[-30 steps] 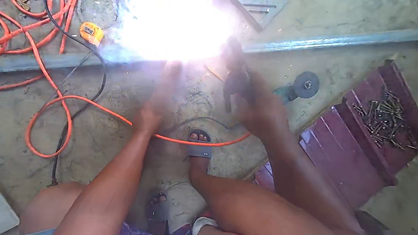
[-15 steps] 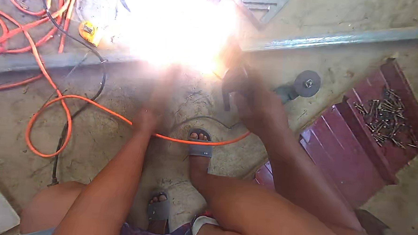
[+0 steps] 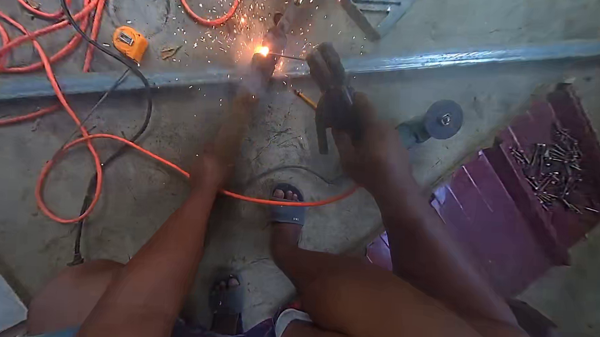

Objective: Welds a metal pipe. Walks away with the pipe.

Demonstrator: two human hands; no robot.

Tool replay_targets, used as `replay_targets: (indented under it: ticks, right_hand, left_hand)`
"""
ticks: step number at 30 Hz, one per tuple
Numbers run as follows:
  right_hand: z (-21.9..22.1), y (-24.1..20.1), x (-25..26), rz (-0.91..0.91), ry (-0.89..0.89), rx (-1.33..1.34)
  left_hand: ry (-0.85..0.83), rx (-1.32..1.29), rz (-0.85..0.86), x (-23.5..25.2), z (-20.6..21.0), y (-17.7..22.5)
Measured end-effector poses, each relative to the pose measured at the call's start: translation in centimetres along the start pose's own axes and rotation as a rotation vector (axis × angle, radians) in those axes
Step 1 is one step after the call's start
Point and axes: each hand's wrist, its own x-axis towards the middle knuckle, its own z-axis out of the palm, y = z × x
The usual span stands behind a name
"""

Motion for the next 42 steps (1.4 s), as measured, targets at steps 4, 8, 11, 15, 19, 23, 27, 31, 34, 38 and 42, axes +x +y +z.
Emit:
replay_targets:
  ticks: [4,8,11,15,19,23,27,31,34,38,42]
  right_hand:
    - [-0.4,-0.2,-0.2,0.032,-0.015,-0.004]
    - [-0.2,-0.1,-0.2,0.031,-0.009,-0.003]
    - [-0.3,-0.1,-0.1,0.025,-0.034,-0.009]
    - [-0.1,0.0,-0.3,-0.010,0.005,-0.004]
    - [-0.1,-0.1,-0.3,0.004,0.002,0.000]
    - [0.0,0.1,-0.7,0.030,0.052,0.035]
    - [0.2,1.0,-2.0,0.033,0.206,0.150]
    - [1.3,2.1,-2.4,0.134,0.187,0.247]
    - [2.5,2.9,-2.6,0.189,0.157,0.264]
    - [3.7,3.2,-2.8,0.161,0.161,0.282]
    - [4.3,3.1,-2.0,0.151,0.148,0.266]
  left_hand:
    - [-0.001,0.008,-0.011,-0.4,-0.3,0.4]
    - [-0.044,-0.026,-0.006,-1.2,-1.2,1.0]
    - [-0.026,-0.032,-0.004,-1.2,-1.1,1.0]
    - [-0.024,-0.055,-0.008,-1.2,-1.0,0.9]
    - [0.017,-0.043,0.012,-0.9,-0.5,0.6]
    - [-0.017,-0.024,0.000,-0.9,-0.6,0.5]
    - [-0.055,-0.027,0.018,-0.3,-1.0,-0.1]
    - [-0.104,-0.083,0.036,1.1,-1.3,-1.1]
    - [-0.157,-0.128,0.062,2.0,-1.6,-1.7]
    - [-0.205,-0.202,0.096,3.2,-1.8,-2.6]
    - [-0.248,-0.282,0.126,3.9,-1.9,-3.0]
